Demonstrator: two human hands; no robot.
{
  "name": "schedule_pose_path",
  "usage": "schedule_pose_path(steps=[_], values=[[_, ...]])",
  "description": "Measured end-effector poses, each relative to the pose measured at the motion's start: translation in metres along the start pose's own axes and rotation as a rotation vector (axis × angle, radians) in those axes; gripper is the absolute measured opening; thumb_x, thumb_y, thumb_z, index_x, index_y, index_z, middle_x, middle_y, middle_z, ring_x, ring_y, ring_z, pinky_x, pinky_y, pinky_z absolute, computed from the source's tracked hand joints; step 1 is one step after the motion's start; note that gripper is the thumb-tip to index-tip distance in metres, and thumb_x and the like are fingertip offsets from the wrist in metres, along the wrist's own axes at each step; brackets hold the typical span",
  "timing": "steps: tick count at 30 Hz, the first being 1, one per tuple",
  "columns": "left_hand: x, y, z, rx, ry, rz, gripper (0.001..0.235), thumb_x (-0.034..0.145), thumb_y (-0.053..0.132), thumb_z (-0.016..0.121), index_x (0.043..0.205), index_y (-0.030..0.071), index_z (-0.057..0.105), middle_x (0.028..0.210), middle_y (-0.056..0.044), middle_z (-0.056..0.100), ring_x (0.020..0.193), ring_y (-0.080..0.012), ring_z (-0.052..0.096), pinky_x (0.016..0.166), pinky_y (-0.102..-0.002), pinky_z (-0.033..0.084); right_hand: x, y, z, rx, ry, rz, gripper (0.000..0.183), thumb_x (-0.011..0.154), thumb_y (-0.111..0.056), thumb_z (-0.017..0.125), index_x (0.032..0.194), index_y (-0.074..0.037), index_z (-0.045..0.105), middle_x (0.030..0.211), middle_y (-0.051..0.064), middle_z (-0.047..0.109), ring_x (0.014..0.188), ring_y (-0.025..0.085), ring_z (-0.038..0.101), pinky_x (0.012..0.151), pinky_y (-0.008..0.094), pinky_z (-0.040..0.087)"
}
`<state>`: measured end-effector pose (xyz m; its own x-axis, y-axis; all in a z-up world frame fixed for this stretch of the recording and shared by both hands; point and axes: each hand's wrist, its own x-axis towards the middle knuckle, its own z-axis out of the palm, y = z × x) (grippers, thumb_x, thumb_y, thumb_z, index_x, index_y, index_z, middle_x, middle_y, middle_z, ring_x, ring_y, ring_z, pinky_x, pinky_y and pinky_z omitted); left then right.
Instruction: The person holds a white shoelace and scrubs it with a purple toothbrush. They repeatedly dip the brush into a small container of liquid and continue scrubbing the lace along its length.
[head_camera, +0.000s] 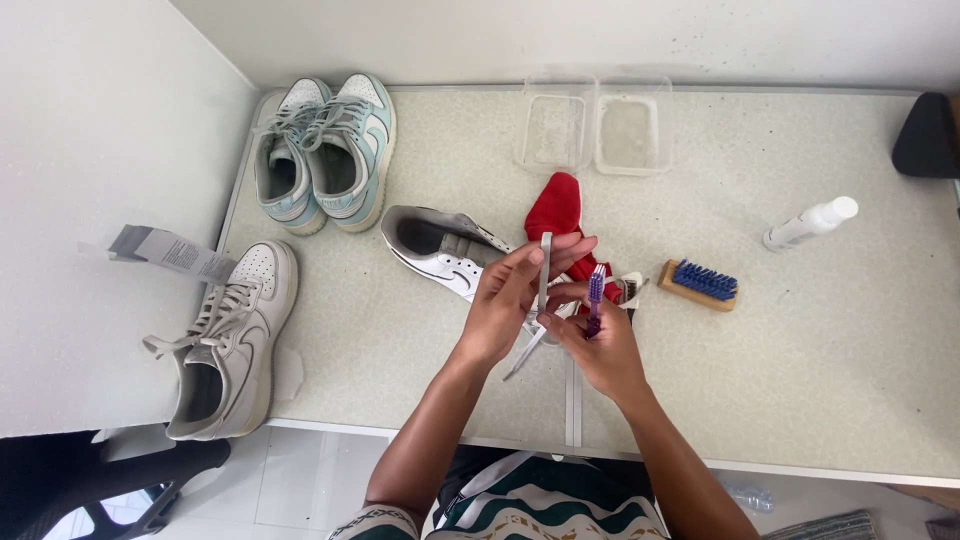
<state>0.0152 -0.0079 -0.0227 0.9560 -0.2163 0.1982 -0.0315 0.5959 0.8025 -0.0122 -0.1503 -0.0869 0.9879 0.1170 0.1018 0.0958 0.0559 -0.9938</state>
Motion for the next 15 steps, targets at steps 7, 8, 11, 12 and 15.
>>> schedule_pose_path(steps=[7, 8, 11, 12, 15], values=[[0.014, -0.014, -0.002, -0.151, -0.110, -0.008, 0.047, 0.108, 0.022, 0.043, 0.142, -0.010, 0.048, 0.142, -0.033, 0.053, 0.136, -0.0426, 0.049, 0.115, -0.055, 0.038, -0.008, 0.000, 0.011, 0.068, -0.017, 0.113, 0.012, 0.093, -0.009, 0.072, 0.103, -0.001, 0.071, 0.044, -0.004, 0.039, 0.036, 0.001, 0.033, 0.039, 0.017, 0.023], [0.017, -0.015, -0.003, -0.199, -0.118, -0.016, 0.047, 0.108, 0.021, 0.042, 0.142, -0.011, 0.048, 0.142, -0.034, 0.052, 0.136, -0.0437, 0.049, 0.115, -0.055, 0.039, -0.010, 0.005, 0.014, 0.093, -0.013, 0.133, 0.013, 0.094, -0.009, 0.071, 0.103, -0.001, 0.070, 0.045, -0.003, 0.043, 0.036, 0.001, 0.035, 0.039, 0.017, 0.024], [0.026, -0.022, -0.008, -0.257, -0.121, -0.023, 0.047, 0.109, 0.019, 0.042, 0.144, -0.012, 0.046, 0.143, -0.035, 0.051, 0.136, -0.0442, 0.048, 0.115, -0.055, 0.039, -0.018, 0.018, 0.020, 0.114, -0.005, 0.172, 0.015, 0.093, -0.009, 0.071, 0.104, 0.001, 0.069, 0.059, 0.005, 0.058, 0.036, 0.001, 0.040, 0.037, 0.017, 0.027], [0.029, -0.024, -0.010, -0.263, -0.118, -0.016, 0.047, 0.109, 0.018, 0.042, 0.145, -0.012, 0.045, 0.144, -0.035, 0.050, 0.137, -0.0436, 0.048, 0.116, -0.055, 0.038, -0.021, 0.021, 0.022, 0.112, -0.004, 0.183, 0.016, 0.092, -0.008, 0.073, 0.105, 0.002, 0.070, 0.073, 0.012, 0.070, 0.037, 0.001, 0.044, 0.035, 0.018, 0.030], [0.035, -0.035, -0.013, -0.368, -0.113, -0.071, 0.047, 0.109, 0.018, 0.041, 0.146, -0.012, 0.044, 0.146, -0.035, 0.047, 0.138, -0.0457, 0.045, 0.117, -0.055, 0.037, -0.028, 0.024, 0.030, 0.119, -0.018, 0.211, 0.016, 0.093, -0.006, 0.072, 0.103, 0.005, 0.068, 0.078, 0.014, 0.070, 0.038, 0.002, 0.046, 0.036, 0.019, 0.030]])
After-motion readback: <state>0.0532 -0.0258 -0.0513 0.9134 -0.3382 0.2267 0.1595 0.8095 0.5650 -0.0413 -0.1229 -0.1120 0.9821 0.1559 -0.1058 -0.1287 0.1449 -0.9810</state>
